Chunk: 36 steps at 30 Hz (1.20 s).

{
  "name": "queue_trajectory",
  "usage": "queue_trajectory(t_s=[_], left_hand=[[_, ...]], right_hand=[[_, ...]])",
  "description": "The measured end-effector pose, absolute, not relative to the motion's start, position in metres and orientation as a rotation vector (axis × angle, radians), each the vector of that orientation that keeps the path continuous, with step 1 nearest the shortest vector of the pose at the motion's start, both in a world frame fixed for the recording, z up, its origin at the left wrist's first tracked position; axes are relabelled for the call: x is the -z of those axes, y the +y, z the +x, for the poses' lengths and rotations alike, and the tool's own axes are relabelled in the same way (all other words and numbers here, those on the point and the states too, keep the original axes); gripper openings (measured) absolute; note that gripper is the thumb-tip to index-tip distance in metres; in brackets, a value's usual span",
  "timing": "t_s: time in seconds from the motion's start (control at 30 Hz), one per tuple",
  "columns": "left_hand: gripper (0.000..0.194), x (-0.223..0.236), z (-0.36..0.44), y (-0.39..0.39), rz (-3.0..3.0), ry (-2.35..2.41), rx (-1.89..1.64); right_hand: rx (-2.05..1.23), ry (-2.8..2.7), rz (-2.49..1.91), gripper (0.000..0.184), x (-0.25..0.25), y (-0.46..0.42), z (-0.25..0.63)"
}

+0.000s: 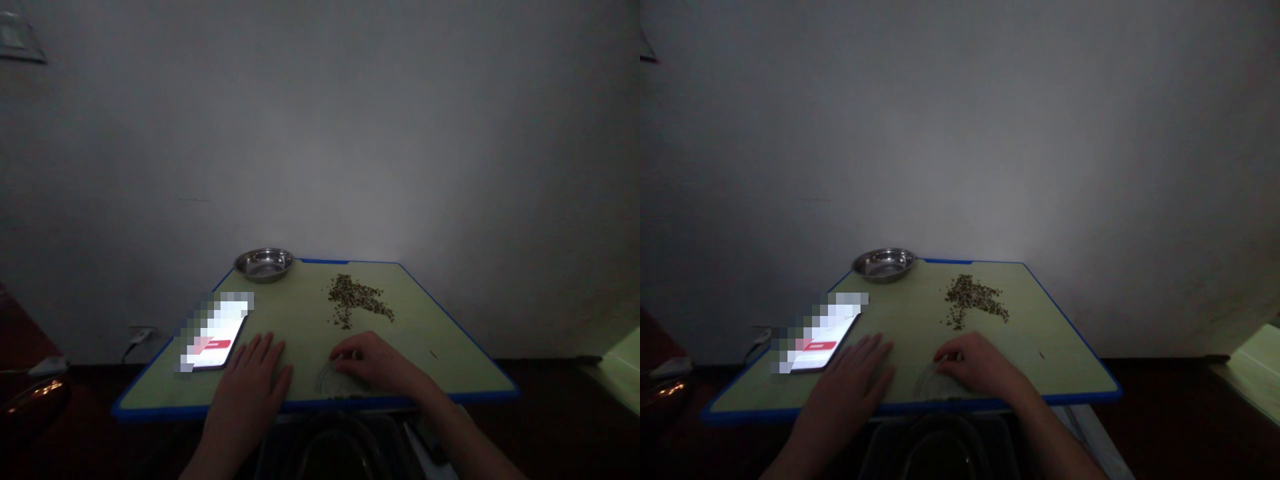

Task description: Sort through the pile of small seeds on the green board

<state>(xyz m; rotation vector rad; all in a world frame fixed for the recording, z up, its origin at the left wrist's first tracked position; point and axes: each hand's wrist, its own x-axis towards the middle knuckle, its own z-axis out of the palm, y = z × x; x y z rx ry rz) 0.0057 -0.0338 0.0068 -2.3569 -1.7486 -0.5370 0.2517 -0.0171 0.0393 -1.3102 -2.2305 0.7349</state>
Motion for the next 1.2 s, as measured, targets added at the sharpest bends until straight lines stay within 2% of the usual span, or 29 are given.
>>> queue_trajectory(t_s=[0.57,0.8,0.93,1.2], left_hand=[[0.045,-0.008,0.006,-0.035,-2.359,-1.775,0.515],[0.046,-0.008,0.005,-0.035,-2.373,-1.782,0.486],[0.046,-0.007,0.005,-0.034,-2.380,-1.762,0.517],[0.045,-0.003,0.003,-0.032,-2.364,-1.760,0.553]], right_hand=[[-0.722,-2.174,-1.311,0.020,-0.043,-0.023,0.254],[-0.528,-1.920,-1.431,0.029,-0.062,-0.001,0.308],[-0.464,-1.906,-1.502,0.031,-0.055,0.005,0.326],[-0.462,-2.057,-1.549,0.021,-0.039,0.011,0.286]])
